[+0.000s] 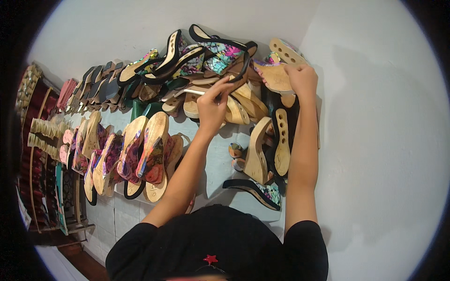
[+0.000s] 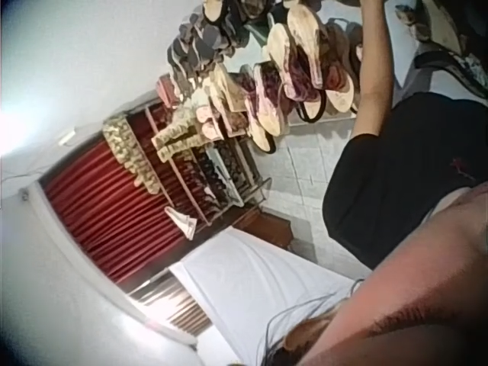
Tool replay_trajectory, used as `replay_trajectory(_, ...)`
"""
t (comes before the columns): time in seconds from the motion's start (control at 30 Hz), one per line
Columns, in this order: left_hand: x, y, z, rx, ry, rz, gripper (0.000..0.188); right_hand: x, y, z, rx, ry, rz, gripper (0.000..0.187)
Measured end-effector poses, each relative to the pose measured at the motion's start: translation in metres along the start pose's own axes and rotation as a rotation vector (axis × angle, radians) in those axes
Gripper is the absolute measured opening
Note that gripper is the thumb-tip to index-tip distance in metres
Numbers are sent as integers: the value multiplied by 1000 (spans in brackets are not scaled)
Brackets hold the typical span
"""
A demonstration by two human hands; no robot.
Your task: Sorting and inspecting various shoe components including soles, uppers, and insoles on workshop tables.
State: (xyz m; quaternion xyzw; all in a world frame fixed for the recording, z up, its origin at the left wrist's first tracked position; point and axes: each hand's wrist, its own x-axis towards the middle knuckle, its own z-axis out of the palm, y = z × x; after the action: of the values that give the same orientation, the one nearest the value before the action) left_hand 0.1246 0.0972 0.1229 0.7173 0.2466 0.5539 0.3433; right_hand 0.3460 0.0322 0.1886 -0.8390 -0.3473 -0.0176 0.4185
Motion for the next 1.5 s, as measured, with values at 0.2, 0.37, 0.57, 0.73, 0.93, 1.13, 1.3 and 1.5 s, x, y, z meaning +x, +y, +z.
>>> replay_trajectory(0.2, 18, -11, 33, -15, 19, 139, 17, -80, 22, -48, 396, 248, 47, 29)
replay_trajectory(0.37, 21, -28, 61, 287, -341, 266, 59, -145, 36, -54, 740, 326, 126, 20)
replay_trajectory(0.57, -55, -20, 47, 178, -299, -78, 66, -209, 84, -21, 1239, 238, 189, 33)
replay_trajectory(0.73, -181, -43, 57, 88, -593, -515, 83, -259, 94, -4, 1513, 123, 506, 55)
replay_trajectory(0.93, -181, -36, 72, 127, -496, -620, 79, -285, 120, -9, 1483, -27, 503, 69)
replay_trajectory(1.13, -172, -32, 70, -43, -247, -748, 47, -285, 98, -26, 1542, -150, 426, 53)
replay_trajectory(1.3, -150, -14, 25, -371, -140, -612, 35, -284, 102, -31, 1689, -321, 369, 36)
replay_trajectory(1.5, -147, 1, -8, -839, -77, -695, 46, -277, 116, -38, 1637, -560, 283, 39)
